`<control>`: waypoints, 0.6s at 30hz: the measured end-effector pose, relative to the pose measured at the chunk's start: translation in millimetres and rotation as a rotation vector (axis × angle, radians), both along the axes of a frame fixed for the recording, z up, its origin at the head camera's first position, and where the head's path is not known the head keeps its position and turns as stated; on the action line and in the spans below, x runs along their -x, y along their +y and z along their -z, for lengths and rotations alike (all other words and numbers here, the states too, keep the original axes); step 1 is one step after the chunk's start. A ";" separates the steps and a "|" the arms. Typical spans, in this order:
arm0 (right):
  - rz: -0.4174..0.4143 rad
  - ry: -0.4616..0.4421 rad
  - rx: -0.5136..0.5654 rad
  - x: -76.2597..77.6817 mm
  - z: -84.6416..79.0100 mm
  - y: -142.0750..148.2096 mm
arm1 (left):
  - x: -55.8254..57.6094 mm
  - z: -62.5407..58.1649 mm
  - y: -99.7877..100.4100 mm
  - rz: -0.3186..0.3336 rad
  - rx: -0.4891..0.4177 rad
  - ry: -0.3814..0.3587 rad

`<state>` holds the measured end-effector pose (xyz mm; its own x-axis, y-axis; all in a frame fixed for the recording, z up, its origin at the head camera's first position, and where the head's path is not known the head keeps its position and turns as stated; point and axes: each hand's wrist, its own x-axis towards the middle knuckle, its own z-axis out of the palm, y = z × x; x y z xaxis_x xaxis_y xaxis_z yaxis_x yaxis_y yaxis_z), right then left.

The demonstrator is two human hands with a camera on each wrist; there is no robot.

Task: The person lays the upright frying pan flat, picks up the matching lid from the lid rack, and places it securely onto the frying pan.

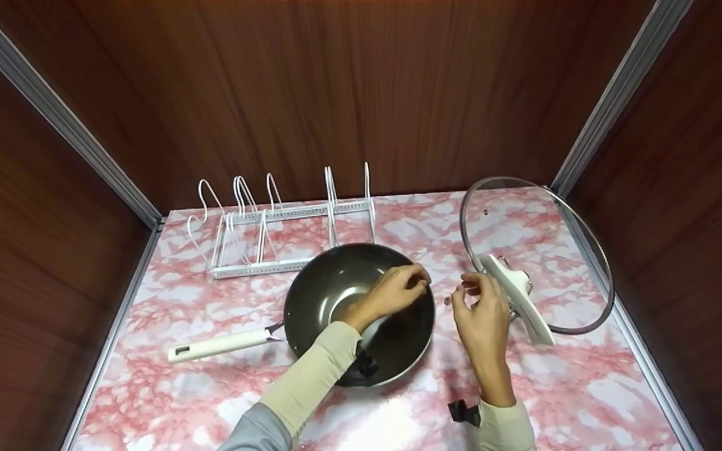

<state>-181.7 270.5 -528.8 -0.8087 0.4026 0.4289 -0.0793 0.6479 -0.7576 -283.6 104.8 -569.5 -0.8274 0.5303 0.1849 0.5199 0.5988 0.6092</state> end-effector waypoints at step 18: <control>0.065 0.052 -0.056 -2.9 -0.9 12.4 | -1.2 3.4 21.6 0.076 -0.018 -0.002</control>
<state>-178.9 282.9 -527.9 -0.7576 0.4278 0.4930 -0.0738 0.6943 -0.7159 -282.4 126.4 -572.9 -0.7854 0.5881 0.1932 0.5620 0.5464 0.6210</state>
